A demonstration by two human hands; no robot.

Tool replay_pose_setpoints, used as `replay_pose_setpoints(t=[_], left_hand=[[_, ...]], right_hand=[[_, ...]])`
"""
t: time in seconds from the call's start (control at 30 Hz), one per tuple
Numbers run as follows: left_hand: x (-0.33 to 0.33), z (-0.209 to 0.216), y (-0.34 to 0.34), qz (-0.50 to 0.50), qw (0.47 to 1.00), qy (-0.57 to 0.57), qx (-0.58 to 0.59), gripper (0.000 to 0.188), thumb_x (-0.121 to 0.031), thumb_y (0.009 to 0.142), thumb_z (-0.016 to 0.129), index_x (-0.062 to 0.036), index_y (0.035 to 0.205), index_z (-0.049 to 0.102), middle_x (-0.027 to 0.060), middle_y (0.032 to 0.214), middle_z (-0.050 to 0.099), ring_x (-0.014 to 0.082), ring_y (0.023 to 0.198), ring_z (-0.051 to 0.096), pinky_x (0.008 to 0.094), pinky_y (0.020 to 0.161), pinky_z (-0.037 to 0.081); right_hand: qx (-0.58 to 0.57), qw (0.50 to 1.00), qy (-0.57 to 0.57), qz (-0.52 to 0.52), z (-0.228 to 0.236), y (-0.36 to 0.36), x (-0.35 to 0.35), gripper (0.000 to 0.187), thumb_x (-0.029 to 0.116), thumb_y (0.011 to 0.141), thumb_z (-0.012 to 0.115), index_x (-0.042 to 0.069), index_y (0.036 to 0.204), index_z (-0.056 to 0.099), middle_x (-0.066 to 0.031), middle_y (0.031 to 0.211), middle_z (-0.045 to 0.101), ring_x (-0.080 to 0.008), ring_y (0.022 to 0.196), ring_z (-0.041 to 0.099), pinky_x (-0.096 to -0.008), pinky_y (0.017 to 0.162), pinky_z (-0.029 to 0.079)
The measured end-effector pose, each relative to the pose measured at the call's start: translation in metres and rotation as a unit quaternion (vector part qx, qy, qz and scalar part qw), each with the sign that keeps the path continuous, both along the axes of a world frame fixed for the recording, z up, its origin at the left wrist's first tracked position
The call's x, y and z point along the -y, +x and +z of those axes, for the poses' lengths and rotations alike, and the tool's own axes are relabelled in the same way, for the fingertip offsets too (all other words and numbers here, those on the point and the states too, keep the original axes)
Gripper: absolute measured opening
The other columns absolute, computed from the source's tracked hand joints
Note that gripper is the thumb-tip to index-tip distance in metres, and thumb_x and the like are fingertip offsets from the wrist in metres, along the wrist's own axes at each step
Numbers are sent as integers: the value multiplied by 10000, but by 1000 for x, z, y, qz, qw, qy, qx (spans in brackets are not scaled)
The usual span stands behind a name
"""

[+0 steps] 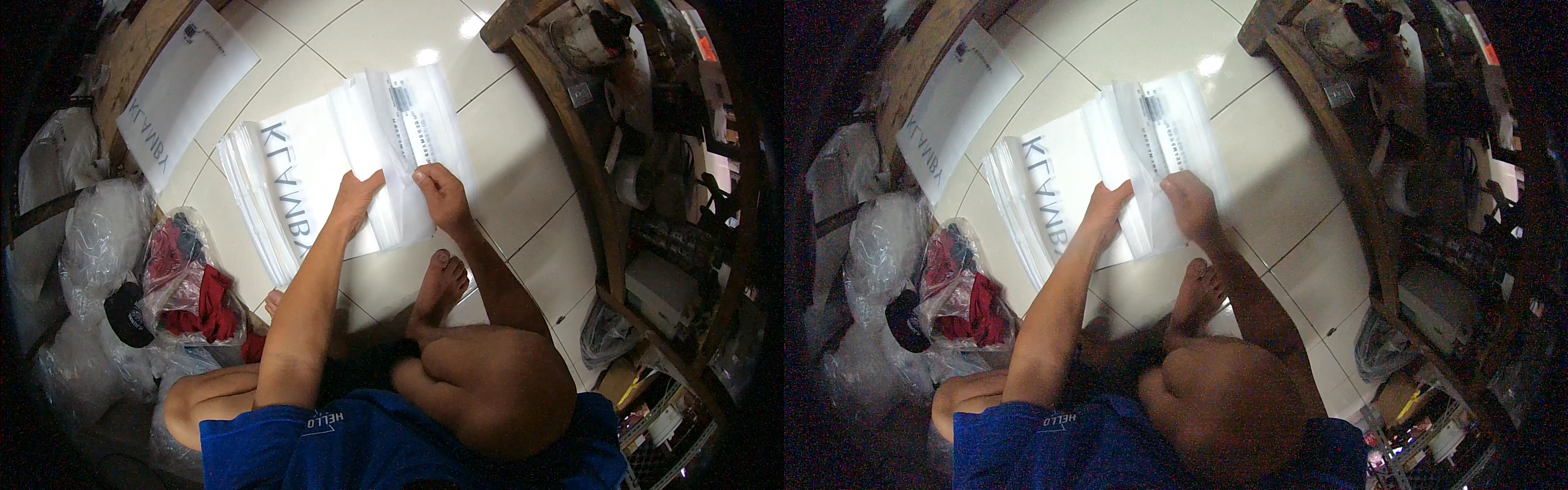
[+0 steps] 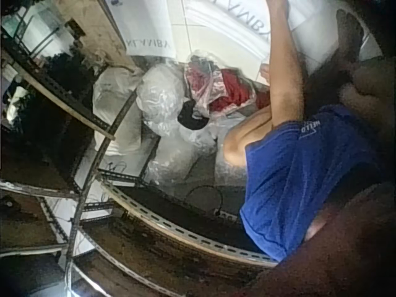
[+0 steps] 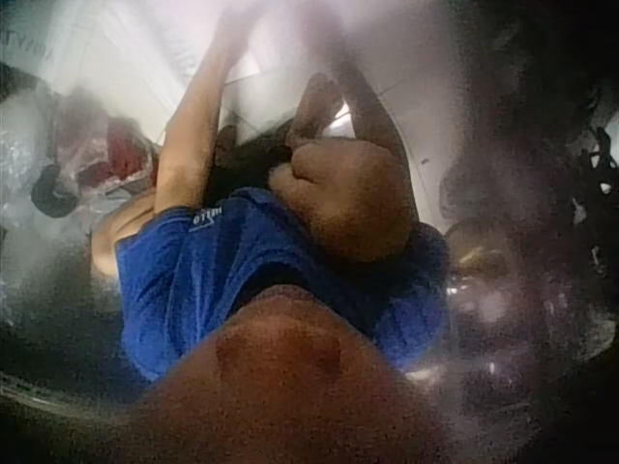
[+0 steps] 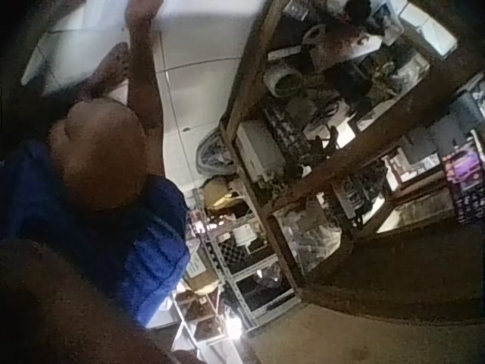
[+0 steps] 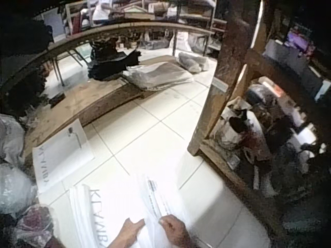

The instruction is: The person sits on the floor and folds a stack of white poly mailers by hand. They align the edges, fold the mailers in half, and stack them neatly. The person occasionally moves the stack to a nearby table and back.

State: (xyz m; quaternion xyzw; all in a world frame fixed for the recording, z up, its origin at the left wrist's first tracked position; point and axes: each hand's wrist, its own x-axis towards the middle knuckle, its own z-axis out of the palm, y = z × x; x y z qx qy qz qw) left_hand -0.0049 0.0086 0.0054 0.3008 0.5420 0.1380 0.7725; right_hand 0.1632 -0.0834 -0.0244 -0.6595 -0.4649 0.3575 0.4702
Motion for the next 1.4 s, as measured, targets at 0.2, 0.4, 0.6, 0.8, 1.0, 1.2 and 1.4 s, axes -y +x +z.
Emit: replay_pose_setpoints(t=[0.2,0.4,0.6,0.8,1.0,1.2,1.4], left_hand=[[1,1,2,96,992,-48,61,580,-214,884,737,135,1280,496,213,1155,647,282,992,682,393,848,588],[2,-5,7,1,999,8,-31,612,-208,881,738,199,1250,469,255,1130,641,309,955,689,395,817,594],[3,1,5,24,999,16,-17,562,-188,881,734,184,1231,499,234,1101,656,288,931,692,380,791,597],[3,-7,3,40,999,4,-10,533,-165,866,748,165,1219,520,219,1094,664,273,911,694,374,754,601],[3,-2,4,38,999,3,-14,543,-189,859,752,182,1189,533,240,1071,668,281,872,699,373,752,596],[2,-4,3,28,999,-4,-27,553,-177,869,745,161,1240,511,231,1124,656,284,944,687,380,818,589],[2,-1,2,45,999,-12,20,546,-194,882,737,123,1267,516,210,1154,652,269,975,677,365,830,581]], right_hand=[[-36,999,-16,-1,4,0,0,186,148,970,572,-25,964,638,-184,898,651,-313,835,639,-393,796,498],[32,978,-42,-204,-57,37,22,182,146,960,576,-21,1008,631,-192,904,634,-323,845,618,-421,811,492],[226,967,7,-120,16,18,19,260,138,885,697,-36,1058,611,-204,1026,619,-361,944,605,-452,870,489],[182,983,-28,-18,24,-25,2,337,183,806,780,15,1022,584,-194,985,587,-386,989,567,-463,889,465],[63,994,-69,-63,-39,21,21,137,103,889,637,13,986,599,-176,940,601,-381,919,577,-450,826,474],[225,969,59,-84,20,17,7,220,75,868,669,-11,1060,609,-197,972,610,-380,907,585,-460,820,488],[203,979,-9,21,26,-24,-2,268,147,833,747,6,1007,601,-190,1045,589,-388,983,556,-475,859,456]])
